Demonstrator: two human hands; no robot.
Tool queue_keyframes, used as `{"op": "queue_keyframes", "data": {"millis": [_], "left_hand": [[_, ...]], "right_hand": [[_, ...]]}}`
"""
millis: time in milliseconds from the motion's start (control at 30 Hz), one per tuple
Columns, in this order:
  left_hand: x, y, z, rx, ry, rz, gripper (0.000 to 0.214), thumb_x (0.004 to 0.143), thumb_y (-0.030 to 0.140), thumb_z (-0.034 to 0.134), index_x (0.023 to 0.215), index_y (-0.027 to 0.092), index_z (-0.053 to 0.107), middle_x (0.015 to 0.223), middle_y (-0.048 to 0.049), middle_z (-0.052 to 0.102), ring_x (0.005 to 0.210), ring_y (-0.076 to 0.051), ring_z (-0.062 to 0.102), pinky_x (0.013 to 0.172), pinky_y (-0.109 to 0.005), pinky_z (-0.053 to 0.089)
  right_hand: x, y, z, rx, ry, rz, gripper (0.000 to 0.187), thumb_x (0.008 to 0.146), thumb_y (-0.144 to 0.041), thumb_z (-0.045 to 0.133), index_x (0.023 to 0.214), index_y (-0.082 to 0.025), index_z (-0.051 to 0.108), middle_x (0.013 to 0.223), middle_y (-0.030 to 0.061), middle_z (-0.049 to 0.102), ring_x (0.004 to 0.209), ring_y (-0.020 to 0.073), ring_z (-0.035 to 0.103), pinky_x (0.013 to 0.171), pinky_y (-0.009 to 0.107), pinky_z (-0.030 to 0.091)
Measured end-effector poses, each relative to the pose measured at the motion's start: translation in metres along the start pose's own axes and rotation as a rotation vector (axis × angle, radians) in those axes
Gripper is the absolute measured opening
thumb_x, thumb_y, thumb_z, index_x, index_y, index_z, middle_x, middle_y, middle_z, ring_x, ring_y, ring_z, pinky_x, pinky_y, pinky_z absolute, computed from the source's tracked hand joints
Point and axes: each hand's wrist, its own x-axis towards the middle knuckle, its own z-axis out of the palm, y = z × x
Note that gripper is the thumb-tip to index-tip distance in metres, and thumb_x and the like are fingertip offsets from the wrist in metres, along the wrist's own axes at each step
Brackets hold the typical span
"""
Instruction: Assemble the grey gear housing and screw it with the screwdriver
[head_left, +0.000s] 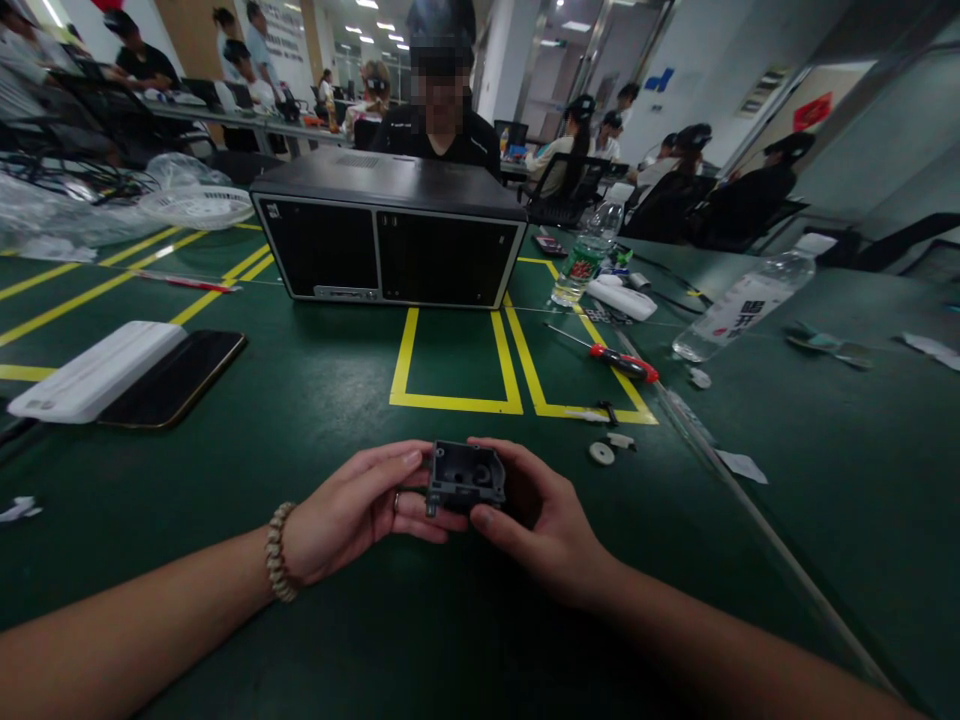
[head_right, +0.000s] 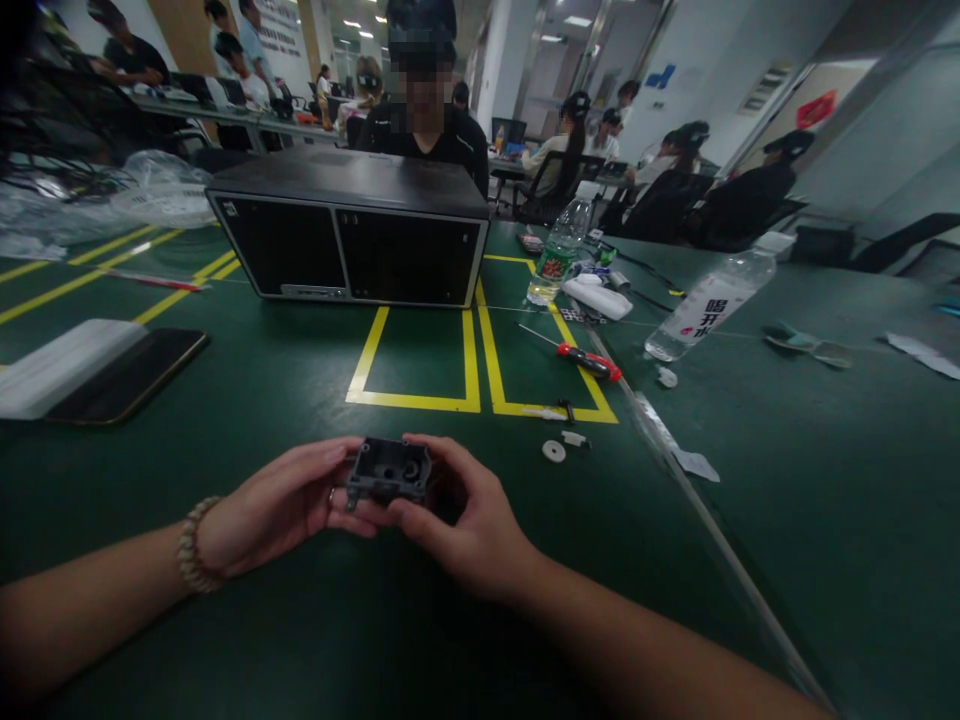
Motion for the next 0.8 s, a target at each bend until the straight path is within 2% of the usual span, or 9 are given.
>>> {"op": "queue_keyframes", "data": {"millis": [100, 200, 367, 433, 500, 567, 700, 800], "left_hand": [[-0.0001, -0.0015, -0.0011, 0.030, -0.037, -0.014, 0.034, 0.104, 0.035, 0.065, 0.129, 0.013, 0.070, 0.112, -0.0186, 0.082, 0.099, -0.029, 0.083, 0.086, -0.034, 0.070], [-0.0005, -0.0029, -0.0013, 0.056, -0.054, -0.018, 0.038, 0.104, 0.037, 0.065, 0.132, 0.012, 0.068, 0.111, -0.0183, 0.082, 0.099, -0.029, 0.083, 0.088, -0.035, 0.069], [-0.0027, -0.0034, -0.0006, 0.102, -0.038, -0.022, 0.045, 0.096, 0.039, 0.079, 0.130, 0.012, 0.068, 0.114, -0.0177, 0.081, 0.097, -0.028, 0.084, 0.086, -0.033, 0.070], [-0.0038, -0.0026, -0.0005, 0.123, -0.011, -0.025, 0.057, 0.092, 0.034, 0.083, 0.142, 0.016, 0.059, 0.116, -0.0172, 0.080, 0.097, -0.029, 0.084, 0.086, -0.034, 0.070], [-0.0047, -0.0017, -0.0006, 0.137, 0.005, -0.020, 0.075, 0.092, 0.028, 0.084, 0.155, 0.023, 0.044, 0.120, -0.0172, 0.079, 0.099, -0.029, 0.083, 0.086, -0.034, 0.070], [-0.0050, -0.0016, -0.0010, 0.153, -0.018, -0.012, 0.083, 0.091, 0.023, 0.084, 0.160, 0.027, 0.037, 0.123, -0.0173, 0.078, 0.103, -0.029, 0.082, 0.087, -0.034, 0.069], [-0.0037, -0.0039, -0.0008, 0.177, -0.085, -0.006, 0.072, 0.087, 0.009, 0.086, 0.148, 0.024, 0.051, 0.125, -0.0148, 0.079, 0.109, -0.025, 0.081, 0.095, -0.032, 0.066], [-0.0028, -0.0057, 0.0007, 0.169, -0.070, -0.004, 0.064, 0.087, 0.005, 0.084, 0.140, 0.022, 0.055, 0.114, -0.0102, 0.083, 0.103, -0.021, 0.082, 0.093, -0.028, 0.065]], "right_hand": [[0.0015, 0.0013, -0.0026, 0.093, 0.002, 0.055, 0.056, 0.090, -0.042, 0.082, 0.140, -0.029, 0.062, 0.130, 0.0103, 0.074, 0.119, 0.0300, 0.072, 0.105, 0.053, 0.056], [0.0022, 0.0027, -0.0035, 0.107, 0.002, 0.049, 0.051, 0.091, -0.046, 0.082, 0.135, -0.028, 0.064, 0.128, 0.0105, 0.075, 0.118, 0.0303, 0.072, 0.104, 0.052, 0.057], [0.0016, 0.0024, -0.0021, 0.002, 0.009, 0.006, 0.053, 0.089, -0.050, 0.082, 0.133, -0.027, 0.066, 0.120, 0.0094, 0.071, 0.104, 0.0266, 0.072, 0.093, 0.046, 0.060], [0.0012, 0.0017, -0.0017, -0.038, -0.003, 0.002, 0.054, 0.090, -0.048, 0.081, 0.137, -0.027, 0.065, 0.121, 0.0093, 0.068, 0.104, 0.0259, 0.070, 0.091, 0.044, 0.060], [0.0010, 0.0013, -0.0012, -0.070, -0.012, -0.003, 0.055, 0.092, -0.044, 0.079, 0.142, -0.028, 0.062, 0.122, 0.0093, 0.065, 0.105, 0.0256, 0.068, 0.089, 0.043, 0.059], [0.0009, 0.0017, -0.0007, -0.080, -0.010, -0.015, 0.057, 0.093, -0.041, 0.077, 0.146, -0.029, 0.060, 0.121, 0.0085, 0.062, 0.105, 0.0249, 0.067, 0.088, 0.042, 0.059], [0.0009, 0.0040, 0.0000, -0.067, -0.018, -0.041, 0.059, 0.094, -0.039, 0.078, 0.149, -0.031, 0.059, 0.121, 0.0080, 0.062, 0.105, 0.0246, 0.067, 0.089, 0.041, 0.059], [-0.0001, 0.0055, -0.0007, -0.067, -0.046, -0.051, 0.064, 0.094, -0.040, 0.078, 0.153, -0.031, 0.055, 0.127, 0.0092, 0.062, 0.108, 0.0258, 0.067, 0.092, 0.043, 0.058]]}}
